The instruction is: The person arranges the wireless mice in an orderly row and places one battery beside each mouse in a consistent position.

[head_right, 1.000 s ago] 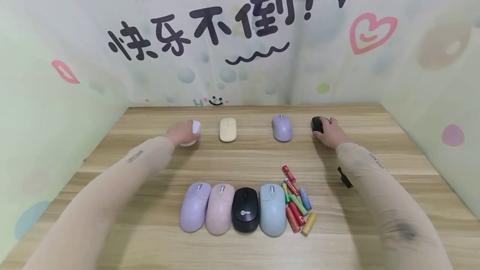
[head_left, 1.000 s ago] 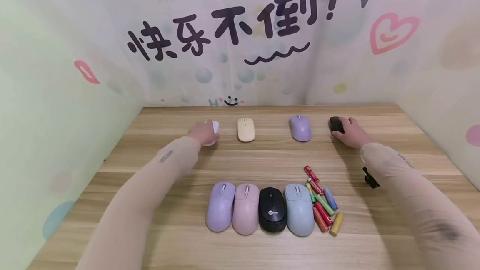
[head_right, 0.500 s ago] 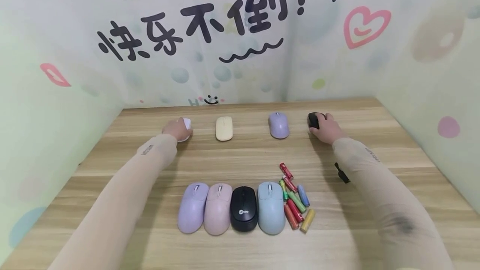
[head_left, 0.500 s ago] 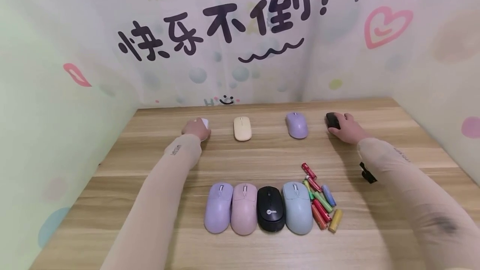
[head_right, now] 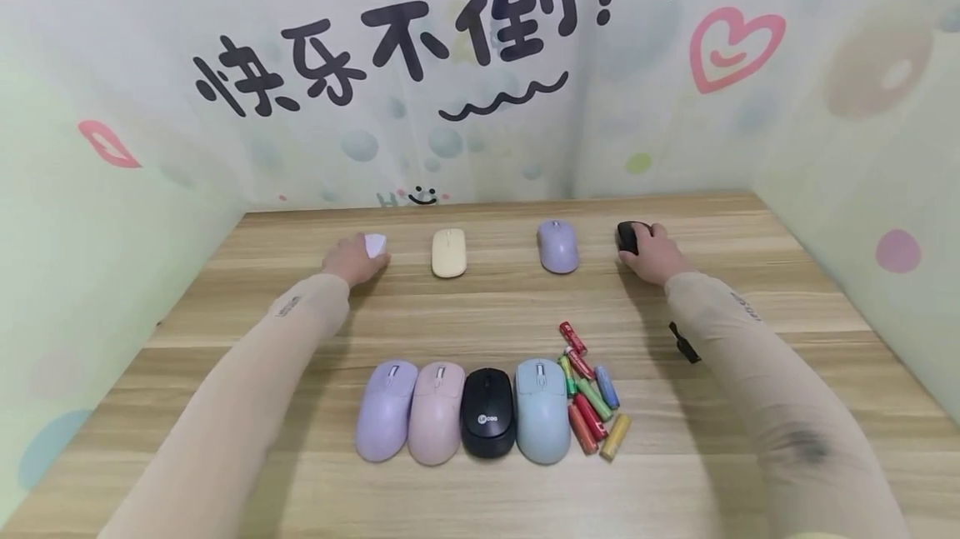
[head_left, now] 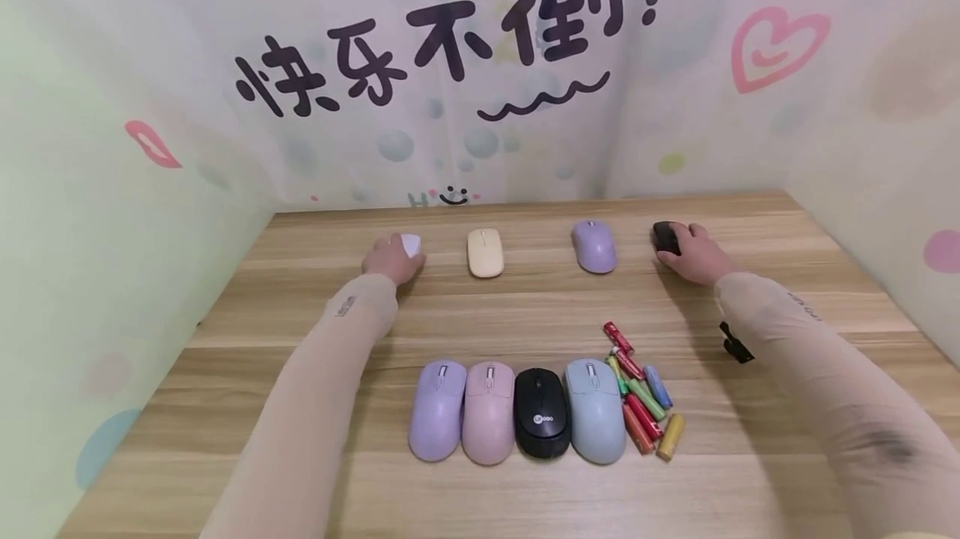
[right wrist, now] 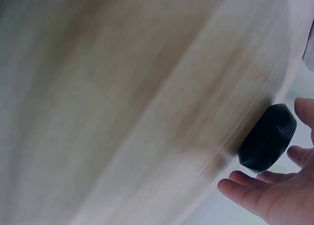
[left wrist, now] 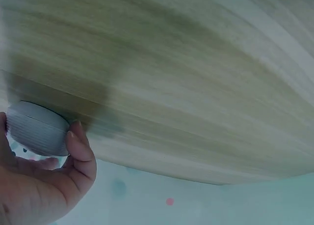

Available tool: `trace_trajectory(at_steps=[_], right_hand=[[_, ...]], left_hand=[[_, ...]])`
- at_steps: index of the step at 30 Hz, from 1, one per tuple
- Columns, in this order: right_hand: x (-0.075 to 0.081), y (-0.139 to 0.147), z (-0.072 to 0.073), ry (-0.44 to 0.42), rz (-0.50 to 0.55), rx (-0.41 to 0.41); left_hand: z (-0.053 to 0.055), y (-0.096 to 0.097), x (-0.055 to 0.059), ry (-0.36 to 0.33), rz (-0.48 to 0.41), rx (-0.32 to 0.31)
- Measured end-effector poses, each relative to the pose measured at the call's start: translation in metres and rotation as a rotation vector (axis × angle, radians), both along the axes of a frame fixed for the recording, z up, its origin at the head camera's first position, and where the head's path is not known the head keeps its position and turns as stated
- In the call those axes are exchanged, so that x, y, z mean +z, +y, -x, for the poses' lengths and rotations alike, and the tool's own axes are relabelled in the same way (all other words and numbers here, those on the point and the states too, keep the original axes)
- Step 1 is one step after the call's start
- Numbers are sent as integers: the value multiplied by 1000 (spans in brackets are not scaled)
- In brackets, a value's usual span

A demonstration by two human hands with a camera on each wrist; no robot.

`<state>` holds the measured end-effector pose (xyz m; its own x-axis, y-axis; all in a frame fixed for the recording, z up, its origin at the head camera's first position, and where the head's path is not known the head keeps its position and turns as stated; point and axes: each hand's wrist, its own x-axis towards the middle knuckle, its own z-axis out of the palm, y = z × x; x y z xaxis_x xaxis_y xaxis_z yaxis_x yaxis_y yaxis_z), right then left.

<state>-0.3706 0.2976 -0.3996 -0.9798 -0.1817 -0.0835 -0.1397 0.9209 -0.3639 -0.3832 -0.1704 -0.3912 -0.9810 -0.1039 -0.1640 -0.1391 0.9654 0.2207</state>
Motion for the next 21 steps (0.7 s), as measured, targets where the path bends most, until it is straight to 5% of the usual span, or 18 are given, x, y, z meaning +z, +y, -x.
trace_trajectory(at_steps=[4,8,13,17,21], right_hand=[[0,1,-2,3,0,-7],[9,0,-9,52,-13,-28],[34,-22,-25,156,-29,-27],[52,-50,-50,101,-18,35],[56,-81,-82,49,-23,168]], left_hand=[[-12,-1,6,10,-33,24],[-40,9,20,63,-6,-28],[-86,22,33,19,-4,-245],[-122,28,37,-141,-57,-446],[-146,31,39,-246,-71,-534]])
